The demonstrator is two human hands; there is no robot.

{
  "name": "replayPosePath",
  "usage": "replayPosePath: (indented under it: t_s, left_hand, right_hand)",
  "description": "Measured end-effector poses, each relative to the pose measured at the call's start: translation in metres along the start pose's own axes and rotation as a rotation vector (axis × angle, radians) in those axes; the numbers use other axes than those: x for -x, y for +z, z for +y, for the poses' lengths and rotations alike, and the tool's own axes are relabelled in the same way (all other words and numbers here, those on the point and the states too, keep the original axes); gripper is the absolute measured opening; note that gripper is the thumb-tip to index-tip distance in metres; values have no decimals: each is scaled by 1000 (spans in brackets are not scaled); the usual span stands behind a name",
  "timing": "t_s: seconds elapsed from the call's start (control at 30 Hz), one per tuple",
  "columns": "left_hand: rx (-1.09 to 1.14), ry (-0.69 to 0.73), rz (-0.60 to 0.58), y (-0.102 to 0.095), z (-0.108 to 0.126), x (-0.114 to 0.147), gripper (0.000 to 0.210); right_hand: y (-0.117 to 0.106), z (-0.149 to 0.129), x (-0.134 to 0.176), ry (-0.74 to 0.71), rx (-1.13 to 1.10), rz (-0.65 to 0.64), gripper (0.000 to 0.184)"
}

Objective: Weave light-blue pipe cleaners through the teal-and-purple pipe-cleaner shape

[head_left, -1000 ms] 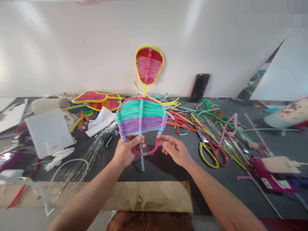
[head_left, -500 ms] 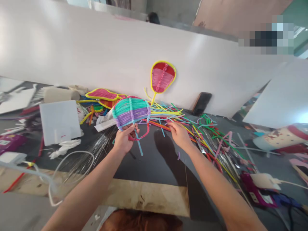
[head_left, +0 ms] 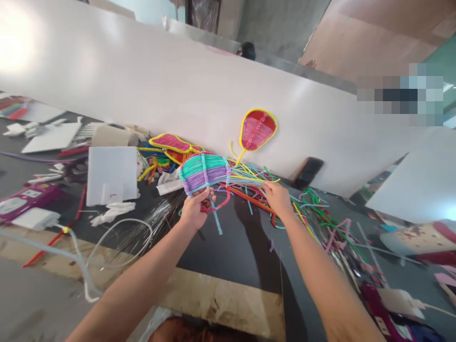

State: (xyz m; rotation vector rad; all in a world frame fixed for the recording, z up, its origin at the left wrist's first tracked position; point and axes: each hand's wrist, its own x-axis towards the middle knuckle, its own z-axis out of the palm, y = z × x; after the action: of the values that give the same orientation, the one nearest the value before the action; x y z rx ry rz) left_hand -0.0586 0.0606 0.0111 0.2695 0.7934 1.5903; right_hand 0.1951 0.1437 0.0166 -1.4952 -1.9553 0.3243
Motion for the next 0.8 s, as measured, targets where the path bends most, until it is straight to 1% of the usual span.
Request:
replayPosePath:
  t_s: [0.07,0.17,0.23,0.33,0.37,0.4,0.43,0.47,0.5,0.57,0.7,0.8]
  left_hand:
    - [6,-11,6,0,-2,-1,6]
    - [-10,-39,-11,-1,-5,-1,6]
    - [-31,-62,-32,0,-7,1,6]
    - [-68,-82,-48,1,-10,3,7]
    - [-83,-90,-54,1,-11,4,7]
    - [-101,-102,-61,1,-12,5,7]
    - [-124,-120,-71,1,-14,6,8]
    - [-151,-144,-81,1,-16,8,9]
    - [-184,-176,-94,1,-19,10,9]
    - [-267,-263,-128,1,-26,17,10]
    - [-432,-417,-206,1,-41,34,8]
    - [-566,-441,-282,4,-44,41,13]
  right_hand:
    - [-12,2,8,53,-72,57,30]
    - [-23,1,18,111,-190,122,43]
    - [-29,-3,24,163,-369,149,42]
    - [-40,-11,37,265,-721,179,39]
    - [-45,-14,44,282,-762,183,39]
    - [-50,-16,53,287,-732,164,38]
    - [-54,-17,62,280,-650,135,36]
    - [-57,-18,72,246,-520,96,34]
    - [-59,-17,83,198,-380,30,33]
    - [-59,-11,104,136,-199,-44,33]
    - [-56,12,131,72,-42,-100,34]
    - [-62,29,137,50,-14,-109,33]
